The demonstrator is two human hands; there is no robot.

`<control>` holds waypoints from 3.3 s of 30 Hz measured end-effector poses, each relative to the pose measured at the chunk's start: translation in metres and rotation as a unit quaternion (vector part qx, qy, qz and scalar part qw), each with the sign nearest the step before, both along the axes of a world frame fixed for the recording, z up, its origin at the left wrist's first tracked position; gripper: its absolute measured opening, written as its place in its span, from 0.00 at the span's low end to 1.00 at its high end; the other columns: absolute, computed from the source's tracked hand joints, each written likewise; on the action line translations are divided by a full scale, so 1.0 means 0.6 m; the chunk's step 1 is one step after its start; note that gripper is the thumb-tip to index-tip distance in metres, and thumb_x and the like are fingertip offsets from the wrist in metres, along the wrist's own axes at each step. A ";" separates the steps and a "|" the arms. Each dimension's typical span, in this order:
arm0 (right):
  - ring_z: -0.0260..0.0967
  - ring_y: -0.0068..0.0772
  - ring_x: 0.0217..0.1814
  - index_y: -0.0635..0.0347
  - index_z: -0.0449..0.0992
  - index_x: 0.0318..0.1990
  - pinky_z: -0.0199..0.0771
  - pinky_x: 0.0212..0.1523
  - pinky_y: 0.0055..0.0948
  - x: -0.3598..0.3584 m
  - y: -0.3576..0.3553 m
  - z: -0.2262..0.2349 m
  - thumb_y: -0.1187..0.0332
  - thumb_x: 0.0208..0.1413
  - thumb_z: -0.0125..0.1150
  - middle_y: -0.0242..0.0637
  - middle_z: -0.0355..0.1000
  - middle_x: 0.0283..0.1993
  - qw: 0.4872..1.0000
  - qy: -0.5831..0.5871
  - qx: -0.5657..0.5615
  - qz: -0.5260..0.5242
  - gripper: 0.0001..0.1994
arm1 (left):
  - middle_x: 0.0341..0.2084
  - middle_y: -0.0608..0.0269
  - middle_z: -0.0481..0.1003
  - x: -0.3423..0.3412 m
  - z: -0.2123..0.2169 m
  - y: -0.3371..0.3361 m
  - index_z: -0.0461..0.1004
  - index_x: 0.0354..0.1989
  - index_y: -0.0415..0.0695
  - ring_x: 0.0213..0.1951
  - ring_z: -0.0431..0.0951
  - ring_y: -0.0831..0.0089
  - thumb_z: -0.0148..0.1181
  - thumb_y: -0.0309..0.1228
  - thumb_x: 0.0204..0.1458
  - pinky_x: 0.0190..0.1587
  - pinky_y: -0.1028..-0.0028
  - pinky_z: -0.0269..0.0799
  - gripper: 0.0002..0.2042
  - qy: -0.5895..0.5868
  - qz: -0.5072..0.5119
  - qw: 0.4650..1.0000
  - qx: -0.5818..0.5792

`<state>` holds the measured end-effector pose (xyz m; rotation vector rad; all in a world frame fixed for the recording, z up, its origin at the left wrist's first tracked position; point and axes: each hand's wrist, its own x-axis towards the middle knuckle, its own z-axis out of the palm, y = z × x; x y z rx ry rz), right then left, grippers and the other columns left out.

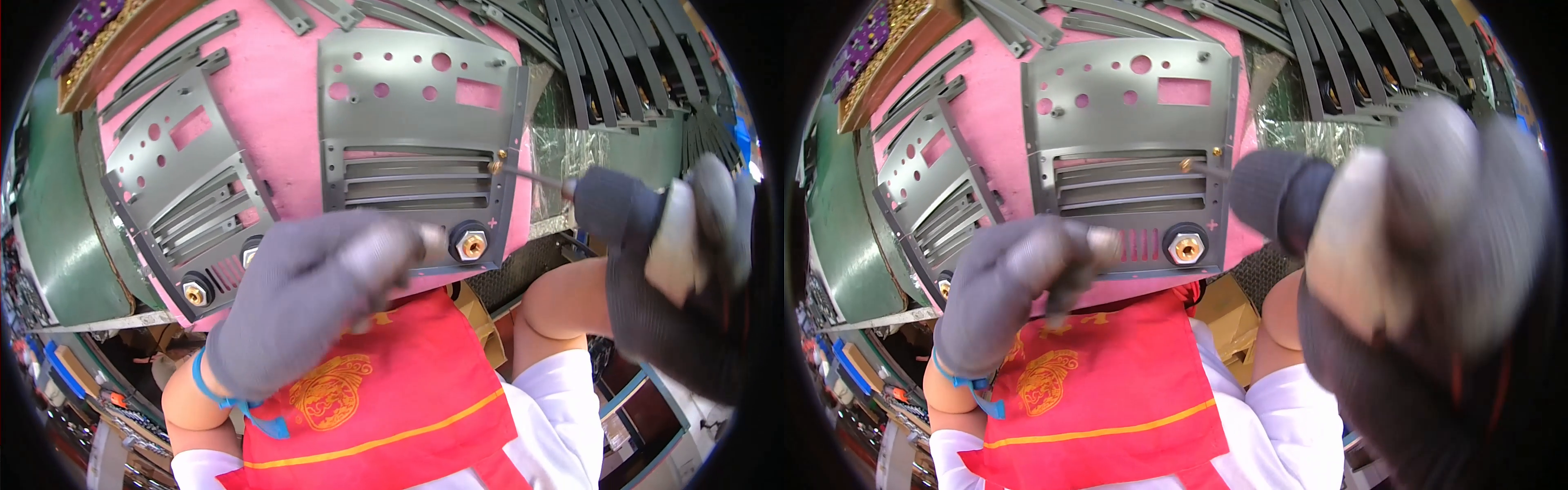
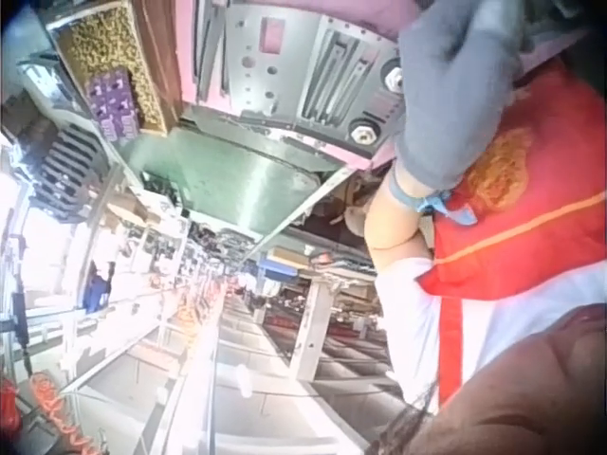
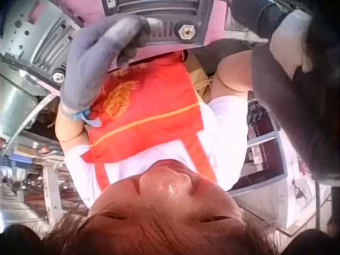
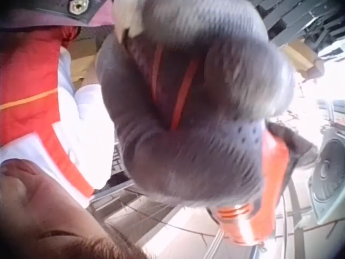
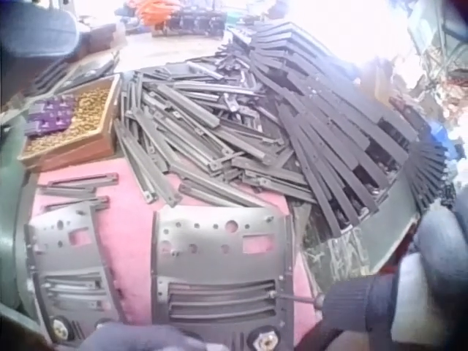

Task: Assembling components and displays onto metal inverter panels using an electric screwdriver.

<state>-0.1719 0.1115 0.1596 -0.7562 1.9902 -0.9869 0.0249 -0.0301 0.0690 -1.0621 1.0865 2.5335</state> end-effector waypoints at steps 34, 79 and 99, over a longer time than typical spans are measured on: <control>0.69 0.24 0.39 0.55 0.64 0.39 0.73 0.40 0.22 -0.121 0.089 -0.054 0.60 0.50 0.68 0.30 0.68 0.36 0.988 -0.081 -0.120 0.051 0.18 | 0.15 0.69 0.60 0.023 -0.077 0.056 0.77 0.39 0.42 0.17 0.67 0.72 0.64 0.28 0.40 0.16 0.71 0.56 0.15 0.219 -0.244 0.633 -0.701; 0.68 0.19 0.30 0.49 0.65 0.28 0.72 0.33 0.20 0.026 -0.080 -0.060 0.59 0.47 0.71 0.24 0.67 0.28 0.894 -0.095 -0.399 0.180 0.17 | 0.20 0.71 0.66 -0.056 -0.051 0.004 0.75 0.44 0.39 0.19 0.56 0.83 0.45 0.55 0.62 0.22 0.81 0.52 0.28 0.061 0.032 0.995 0.071; 0.67 0.16 0.26 0.47 0.65 0.23 0.71 0.30 0.18 -0.022 -0.012 -0.102 0.58 0.46 0.73 0.21 0.66 0.25 0.875 -0.116 -0.446 0.149 0.17 | 0.23 0.69 0.66 0.021 -0.070 0.066 0.77 0.37 0.42 0.26 0.70 0.73 0.60 0.29 0.41 0.20 0.73 0.62 0.12 0.184 -0.268 0.581 -0.746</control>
